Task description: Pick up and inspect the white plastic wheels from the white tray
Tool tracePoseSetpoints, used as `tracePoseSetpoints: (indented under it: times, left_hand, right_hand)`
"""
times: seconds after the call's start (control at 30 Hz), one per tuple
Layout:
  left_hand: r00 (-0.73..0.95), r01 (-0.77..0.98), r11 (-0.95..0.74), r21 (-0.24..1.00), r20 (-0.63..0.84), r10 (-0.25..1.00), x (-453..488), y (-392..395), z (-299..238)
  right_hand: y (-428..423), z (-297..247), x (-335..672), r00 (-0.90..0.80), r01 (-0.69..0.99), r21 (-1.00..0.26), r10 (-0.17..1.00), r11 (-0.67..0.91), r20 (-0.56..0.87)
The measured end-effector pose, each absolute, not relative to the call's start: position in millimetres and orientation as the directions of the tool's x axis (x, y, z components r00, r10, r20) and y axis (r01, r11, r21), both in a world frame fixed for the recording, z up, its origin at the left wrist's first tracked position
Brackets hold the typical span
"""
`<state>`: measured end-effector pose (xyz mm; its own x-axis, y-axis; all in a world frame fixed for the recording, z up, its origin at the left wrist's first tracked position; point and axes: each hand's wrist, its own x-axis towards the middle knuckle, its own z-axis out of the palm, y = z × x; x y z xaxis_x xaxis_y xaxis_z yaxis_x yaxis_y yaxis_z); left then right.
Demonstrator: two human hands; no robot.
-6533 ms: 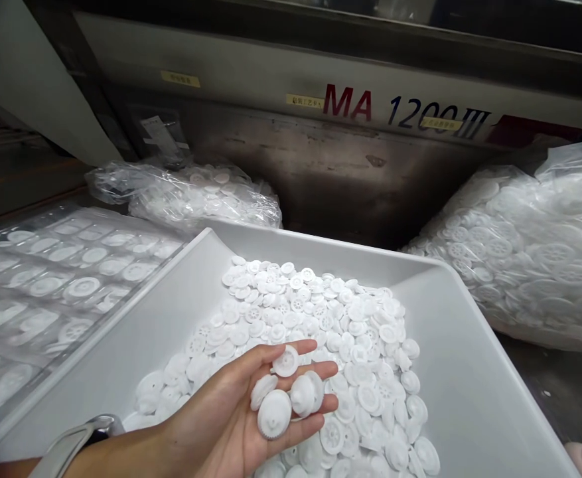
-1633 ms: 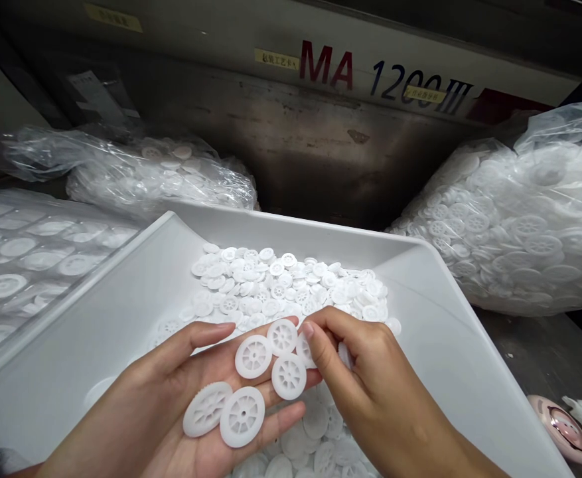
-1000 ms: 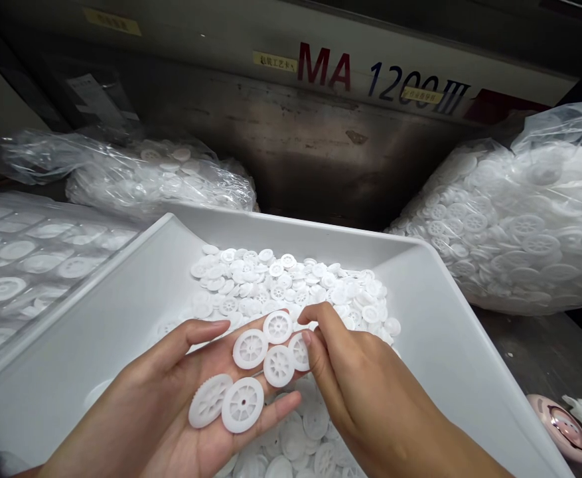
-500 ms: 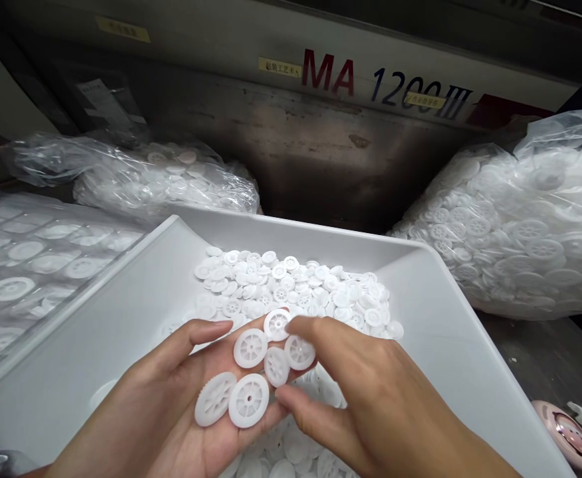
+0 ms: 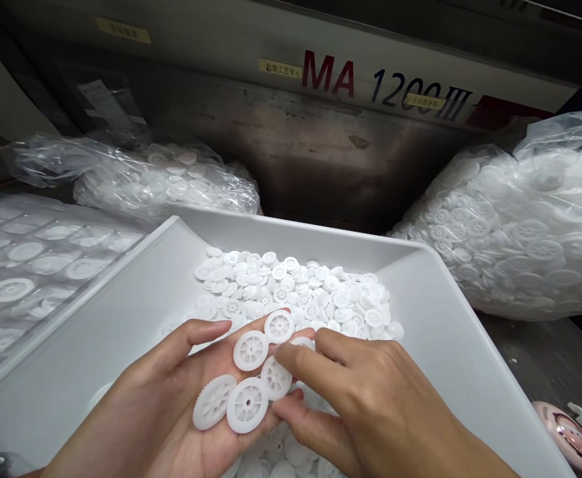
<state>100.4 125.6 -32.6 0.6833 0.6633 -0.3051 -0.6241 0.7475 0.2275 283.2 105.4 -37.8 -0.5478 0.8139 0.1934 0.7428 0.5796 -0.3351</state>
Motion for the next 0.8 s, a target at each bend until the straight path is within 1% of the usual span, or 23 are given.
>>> tracePoseSetpoints:
  times: [0.13,0.23,0.3,0.4,0.5,0.57,0.7,0.8]
  left_hand:
    - [0.681,-0.632,0.739,0.233,-0.287,0.673,100.1,128.3,-33.9]
    - [0.682,-0.635,0.735,0.239,-0.272,0.678,99.4,128.0,-35.2]
    - [0.679,-0.642,0.731,0.23,-0.273,0.682,99.7,127.2,-34.8]
    - [0.67,-0.654,0.726,0.21,-0.284,0.686,100.5,126.7,-32.4]
    - [0.675,-0.646,0.73,0.222,-0.281,0.683,100.4,126.6,-29.9]
    - [0.671,-0.649,0.727,0.225,-0.281,0.686,99.8,126.4,-28.8]
    - [0.663,-0.666,0.721,0.189,-0.294,0.689,97.7,124.3,-28.6]
    - [0.665,-0.66,0.724,0.203,-0.291,0.688,97.3,123.9,-29.3]
  right_hand:
    - [106.5,-37.3,281.4,-0.568,0.767,-0.247,0.806,0.592,0.168]
    - [107.8,-37.0,281.9,-0.589,0.759,-0.196,0.783,0.621,0.201]
    - [107.3,-35.5,283.2,-0.629,0.726,-0.147,0.735,0.672,0.252]
    - [105.0,-30.8,283.7,-0.713,0.639,-0.074,0.626,0.765,0.315]
    - [103.6,-25.5,280.0,-0.734,0.59,-0.025,0.549,0.807,0.4]
    - [104.1,-23.1,276.2,-0.728,0.584,-0.005,0.526,0.812,0.439]
    - [106.0,-23.7,272.4,-0.719,0.594,-0.008,0.535,0.805,0.444]
    - [104.8,-28.9,275.0,-0.706,0.6,-0.011,0.536,0.8,0.463]
